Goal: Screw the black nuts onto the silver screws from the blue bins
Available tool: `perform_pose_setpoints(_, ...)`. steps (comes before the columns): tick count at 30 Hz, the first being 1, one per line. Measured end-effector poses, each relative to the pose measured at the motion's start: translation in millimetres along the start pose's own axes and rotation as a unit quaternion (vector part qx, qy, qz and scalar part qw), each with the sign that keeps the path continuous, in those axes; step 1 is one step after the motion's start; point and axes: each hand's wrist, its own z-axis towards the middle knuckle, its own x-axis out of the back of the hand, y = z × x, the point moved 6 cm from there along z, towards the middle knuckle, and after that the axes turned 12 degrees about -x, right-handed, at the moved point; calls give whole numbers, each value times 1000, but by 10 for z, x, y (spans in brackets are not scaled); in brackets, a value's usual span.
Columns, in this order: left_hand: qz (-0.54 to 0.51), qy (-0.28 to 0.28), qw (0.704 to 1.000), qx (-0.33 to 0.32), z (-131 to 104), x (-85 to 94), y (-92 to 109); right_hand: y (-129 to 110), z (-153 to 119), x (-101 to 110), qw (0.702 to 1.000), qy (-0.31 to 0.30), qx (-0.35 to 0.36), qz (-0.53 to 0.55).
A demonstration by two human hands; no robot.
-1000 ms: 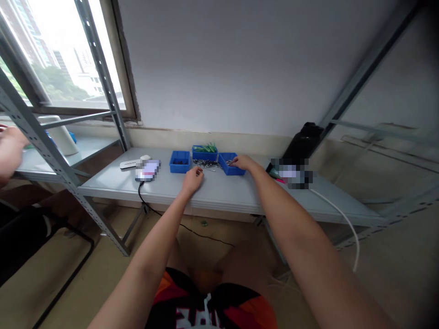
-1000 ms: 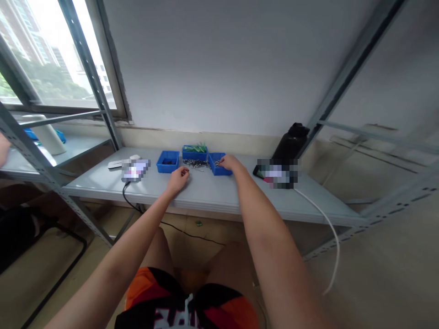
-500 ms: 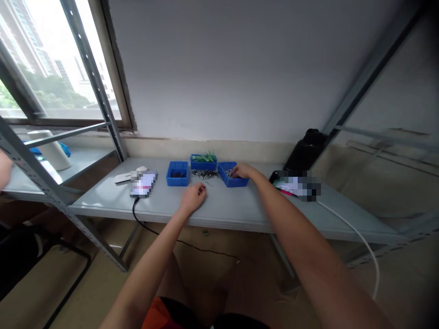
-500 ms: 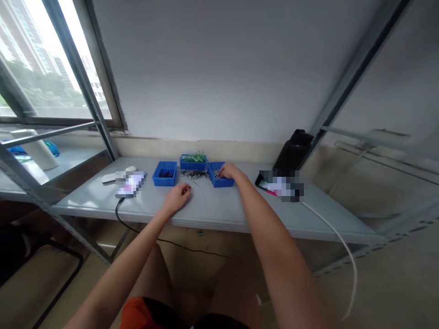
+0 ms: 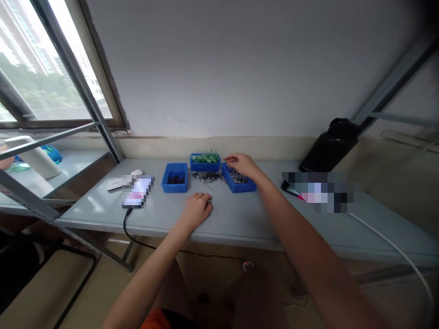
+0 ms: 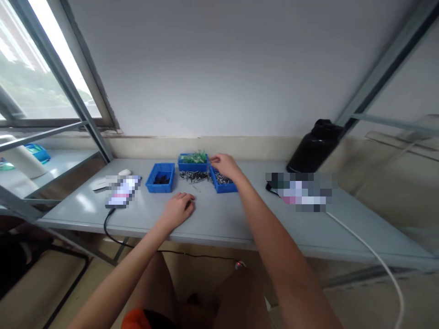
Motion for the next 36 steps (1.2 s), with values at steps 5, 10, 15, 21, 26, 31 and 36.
perform_pose_setpoints(5, 32, -3, 999, 20, -37, 40, 13, -1004, -102, -673, 989, -72, 129, -31)
perform_pose_setpoints(10, 41, -1, 999, 27, -76, 75, 14, -924, -365, -851, 978, -69, 154, -126)
perform_pose_setpoints(15, 69, -4, 997, 34, -37, 53, -7, -270, -708, -855, 957, -32, 97, -273)
perform_pose_setpoints(21, 35, 32, 998, 40, -19, 57, -61, -83, -881, -937, 959, 0, 62, -278)
perform_pose_setpoints(26, -104, 116, 981, 120, -61, 119, -230, -108, -1031, -933, 982, 6, 94, -165)
perform_pose_setpoints(31, -143, 116, 980, 80, -18, 101, -229, -38, -1082, -1019, 998, 37, 25, 37)
perform_pose_setpoints(36, -138, 78, 987, -23, 43, 22, -129, 50, -1029, -1008, 966, 96, -36, 236)
